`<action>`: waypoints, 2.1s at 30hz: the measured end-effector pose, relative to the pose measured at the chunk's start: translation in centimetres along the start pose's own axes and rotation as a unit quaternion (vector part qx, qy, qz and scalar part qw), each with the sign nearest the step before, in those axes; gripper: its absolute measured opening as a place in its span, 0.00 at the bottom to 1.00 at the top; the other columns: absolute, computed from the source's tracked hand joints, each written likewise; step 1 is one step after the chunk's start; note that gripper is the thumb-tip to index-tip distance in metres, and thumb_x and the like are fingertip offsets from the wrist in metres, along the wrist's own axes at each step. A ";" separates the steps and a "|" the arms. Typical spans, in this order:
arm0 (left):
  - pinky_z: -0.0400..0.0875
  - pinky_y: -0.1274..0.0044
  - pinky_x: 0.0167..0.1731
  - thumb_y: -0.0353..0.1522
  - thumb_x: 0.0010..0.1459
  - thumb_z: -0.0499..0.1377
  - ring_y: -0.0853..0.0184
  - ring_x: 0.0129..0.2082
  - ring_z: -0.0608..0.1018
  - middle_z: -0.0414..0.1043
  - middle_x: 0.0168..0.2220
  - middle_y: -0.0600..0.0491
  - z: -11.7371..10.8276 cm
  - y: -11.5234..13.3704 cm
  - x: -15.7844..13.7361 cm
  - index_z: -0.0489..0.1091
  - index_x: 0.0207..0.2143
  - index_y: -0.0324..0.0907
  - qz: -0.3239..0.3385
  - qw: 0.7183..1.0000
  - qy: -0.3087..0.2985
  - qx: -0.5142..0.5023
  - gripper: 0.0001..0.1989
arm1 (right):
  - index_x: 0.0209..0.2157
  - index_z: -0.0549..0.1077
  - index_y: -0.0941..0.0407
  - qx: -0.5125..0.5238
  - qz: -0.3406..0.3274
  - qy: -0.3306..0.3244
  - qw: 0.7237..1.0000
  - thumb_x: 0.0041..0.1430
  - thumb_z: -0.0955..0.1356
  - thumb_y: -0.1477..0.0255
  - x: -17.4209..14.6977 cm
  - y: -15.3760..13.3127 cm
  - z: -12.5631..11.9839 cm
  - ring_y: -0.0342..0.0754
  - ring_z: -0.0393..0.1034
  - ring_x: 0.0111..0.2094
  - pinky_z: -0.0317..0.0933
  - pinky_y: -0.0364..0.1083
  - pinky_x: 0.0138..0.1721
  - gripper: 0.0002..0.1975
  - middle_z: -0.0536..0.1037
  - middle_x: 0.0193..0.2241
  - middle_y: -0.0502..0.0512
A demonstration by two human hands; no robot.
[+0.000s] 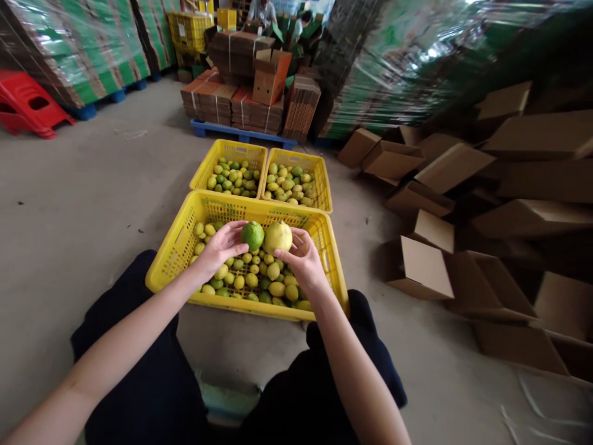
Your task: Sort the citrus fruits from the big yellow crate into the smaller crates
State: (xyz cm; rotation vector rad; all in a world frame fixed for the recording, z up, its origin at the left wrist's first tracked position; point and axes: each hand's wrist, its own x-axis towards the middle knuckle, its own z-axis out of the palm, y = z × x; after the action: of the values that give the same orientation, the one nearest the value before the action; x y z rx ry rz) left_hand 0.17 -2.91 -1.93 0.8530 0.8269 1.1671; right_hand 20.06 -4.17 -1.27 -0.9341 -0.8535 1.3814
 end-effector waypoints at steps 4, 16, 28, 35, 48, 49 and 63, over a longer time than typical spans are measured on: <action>0.67 0.74 0.57 0.24 0.46 0.70 0.62 0.55 0.74 0.74 0.53 0.50 -0.4 0.0 0.2 0.76 0.47 0.43 -0.019 1.000 0.022 0.000 0.23 | 0.38 0.76 0.53 0.020 0.026 -0.006 0.999 0.35 0.78 0.79 0.6 0.2 -0.3 0.45 0.73 0.38 0.67 0.44 0.42 0.23 0.81 0.37 0.49; 0.72 0.73 0.52 0.29 0.51 0.68 0.60 0.54 0.76 0.77 0.48 0.48 0.6 0.4 -0.3 0.75 0.48 0.42 -0.023 0.995 0.084 -0.047 0.20 | 0.34 0.74 0.54 0.083 0.113 -0.005 0.990 0.46 0.77 0.70 0.5 1.4 0.2 0.43 0.76 0.30 0.69 0.41 0.34 0.13 0.81 0.30 0.48; 0.71 0.75 0.47 0.32 0.45 0.72 0.58 0.50 0.77 0.78 0.44 0.48 0.9 0.3 -0.9 0.76 0.40 0.42 -0.155 0.985 0.060 0.046 0.18 | 0.38 0.75 0.53 0.043 0.135 0.017 0.990 0.48 0.77 0.64 -0.7 3.2 1.1 0.47 0.75 0.36 0.71 0.45 0.38 0.16 0.80 0.34 0.47; 0.73 0.77 0.39 0.27 0.49 0.70 0.66 0.36 0.79 0.77 0.35 0.49 0.1 0.0 -0.2 0.69 0.34 0.39 -0.153 0.985 0.059 -0.047 0.13 | 0.37 0.76 0.54 0.105 0.111 -0.036 0.988 0.48 0.75 0.65 -0.3 1.5 0.8 0.49 0.75 0.40 0.68 0.45 0.40 0.14 0.81 0.36 0.50; 0.76 0.66 0.47 0.33 0.58 0.62 0.61 0.45 0.79 0.75 0.46 0.48 -0.6 -1.4 0.7 0.67 0.43 0.42 -0.146 0.989 0.011 -0.023 0.11 | 0.34 0.77 0.53 0.040 0.146 -0.027 0.988 0.42 0.77 0.56 0.2 2.7 0.6 0.51 0.74 0.38 0.67 0.46 0.37 0.20 0.81 0.33 0.51; 0.76 0.66 0.47 0.33 0.55 0.65 0.61 0.45 0.79 0.75 0.45 0.48 -0.5 -1.6 0.6 0.67 0.43 0.42 -0.146 0.989 -0.001 -0.011 0.14 | 0.35 0.76 0.53 0.024 0.139 -0.024 0.990 0.41 0.78 0.56 0.0 2.8 0.8 0.51 0.74 0.36 0.67 0.46 0.36 0.21 0.80 0.32 0.50; 0.74 0.75 0.40 0.36 0.59 0.63 0.62 0.42 0.79 0.78 0.40 0.45 -0.8 -2.0 0.9 0.73 0.42 0.37 -0.171 0.982 -0.027 -0.082 0.13 | 0.29 0.73 0.55 0.174 0.204 0.053 0.962 0.47 0.74 0.61 -0.1 1.2 1.1 0.48 0.74 0.25 0.69 0.44 0.24 0.13 0.79 0.24 0.51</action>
State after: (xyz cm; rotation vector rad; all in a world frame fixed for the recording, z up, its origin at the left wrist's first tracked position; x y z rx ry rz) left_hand 0.49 -2.31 -4.19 0.5780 0.7847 0.8904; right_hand 18.59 -4.30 -1.96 -0.9263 -0.3253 1.7479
